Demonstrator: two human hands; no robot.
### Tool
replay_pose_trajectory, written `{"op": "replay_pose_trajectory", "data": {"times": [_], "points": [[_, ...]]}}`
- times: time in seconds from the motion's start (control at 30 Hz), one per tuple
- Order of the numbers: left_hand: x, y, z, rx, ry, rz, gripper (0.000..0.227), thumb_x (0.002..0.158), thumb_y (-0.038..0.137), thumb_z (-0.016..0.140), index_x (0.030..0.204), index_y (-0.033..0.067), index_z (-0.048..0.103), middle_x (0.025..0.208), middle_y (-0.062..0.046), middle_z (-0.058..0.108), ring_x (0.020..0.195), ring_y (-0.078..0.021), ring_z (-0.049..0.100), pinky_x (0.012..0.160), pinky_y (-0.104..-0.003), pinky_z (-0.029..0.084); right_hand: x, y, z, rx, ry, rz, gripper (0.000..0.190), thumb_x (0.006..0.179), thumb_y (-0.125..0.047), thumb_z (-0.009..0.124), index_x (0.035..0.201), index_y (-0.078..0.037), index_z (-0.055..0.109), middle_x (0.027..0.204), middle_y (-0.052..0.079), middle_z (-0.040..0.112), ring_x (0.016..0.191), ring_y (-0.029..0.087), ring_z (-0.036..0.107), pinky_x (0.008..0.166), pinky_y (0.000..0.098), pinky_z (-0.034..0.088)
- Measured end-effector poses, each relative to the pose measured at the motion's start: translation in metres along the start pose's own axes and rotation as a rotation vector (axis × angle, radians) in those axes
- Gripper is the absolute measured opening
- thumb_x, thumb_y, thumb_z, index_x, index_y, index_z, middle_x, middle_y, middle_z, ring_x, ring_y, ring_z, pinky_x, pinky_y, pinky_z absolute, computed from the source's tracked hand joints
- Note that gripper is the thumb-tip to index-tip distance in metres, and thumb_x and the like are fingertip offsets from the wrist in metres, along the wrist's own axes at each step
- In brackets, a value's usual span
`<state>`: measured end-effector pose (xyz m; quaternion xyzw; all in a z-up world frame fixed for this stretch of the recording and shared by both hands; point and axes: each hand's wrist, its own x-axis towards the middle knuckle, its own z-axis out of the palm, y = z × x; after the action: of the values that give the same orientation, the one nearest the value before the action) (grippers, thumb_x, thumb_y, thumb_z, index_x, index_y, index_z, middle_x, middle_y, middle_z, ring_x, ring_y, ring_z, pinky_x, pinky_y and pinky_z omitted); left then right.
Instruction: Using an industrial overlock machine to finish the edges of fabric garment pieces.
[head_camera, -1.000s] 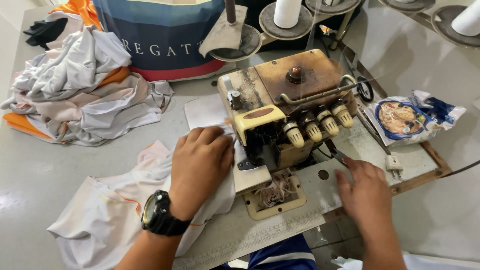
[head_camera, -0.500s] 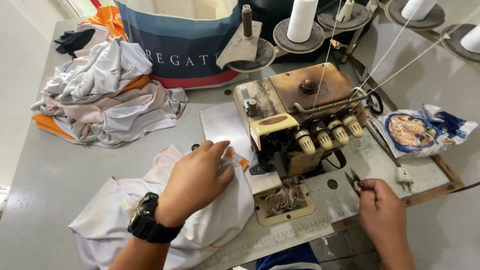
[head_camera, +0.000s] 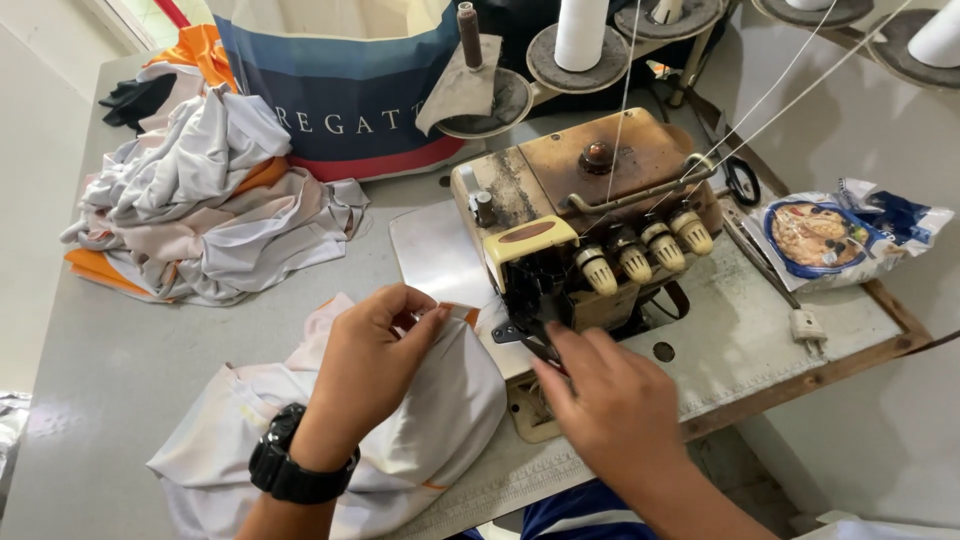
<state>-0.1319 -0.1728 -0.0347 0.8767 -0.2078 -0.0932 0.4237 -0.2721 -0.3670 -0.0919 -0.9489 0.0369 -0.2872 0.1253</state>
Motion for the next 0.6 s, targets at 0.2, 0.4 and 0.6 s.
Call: {"op": "replay_pose_trajectory", "data": {"times": [0.2,0.4,0.6], "points": [[-0.009,-0.002,0.007,-0.125,0.041,-0.089,0.018,0.094,0.023,0.074,0.08,0.0125,0.074,0.066,0.004,0.067,0.064,-0.0059,0.055,0.059,-0.024,0.044,0.021,-0.019,0.019,-0.216,0.025,-0.065,0.034,0.091,-0.04,0.079,0.111,-0.015,0.067,0.078,-0.001,0.065,0.054,0.019,0.061,0.047,0.0311,0.047],[-0.008,-0.004,0.008,-0.142,0.05,-0.079,0.019,0.093,0.025,0.074,0.08,0.0124,0.074,0.066,0.004,0.067,0.063,-0.0056,0.056,0.059,-0.024,0.044,0.031,-0.023,0.027,-0.195,-0.085,-0.034,0.02,0.093,-0.038,0.074,0.092,-0.021,0.062,0.075,-0.001,0.062,0.053,0.022,0.062,0.044,0.0374,0.048],[-0.014,-0.007,0.007,-0.164,0.06,-0.104,0.016,0.092,0.023,0.075,0.08,0.0131,0.076,0.065,0.005,0.069,0.063,-0.0048,0.056,0.06,-0.023,0.044,0.032,-0.021,0.028,-0.165,-0.126,-0.033,0.017,0.098,-0.035,0.066,0.088,-0.024,0.059,0.073,-0.005,0.062,0.053,0.018,0.06,0.042,0.0343,0.045]]}}
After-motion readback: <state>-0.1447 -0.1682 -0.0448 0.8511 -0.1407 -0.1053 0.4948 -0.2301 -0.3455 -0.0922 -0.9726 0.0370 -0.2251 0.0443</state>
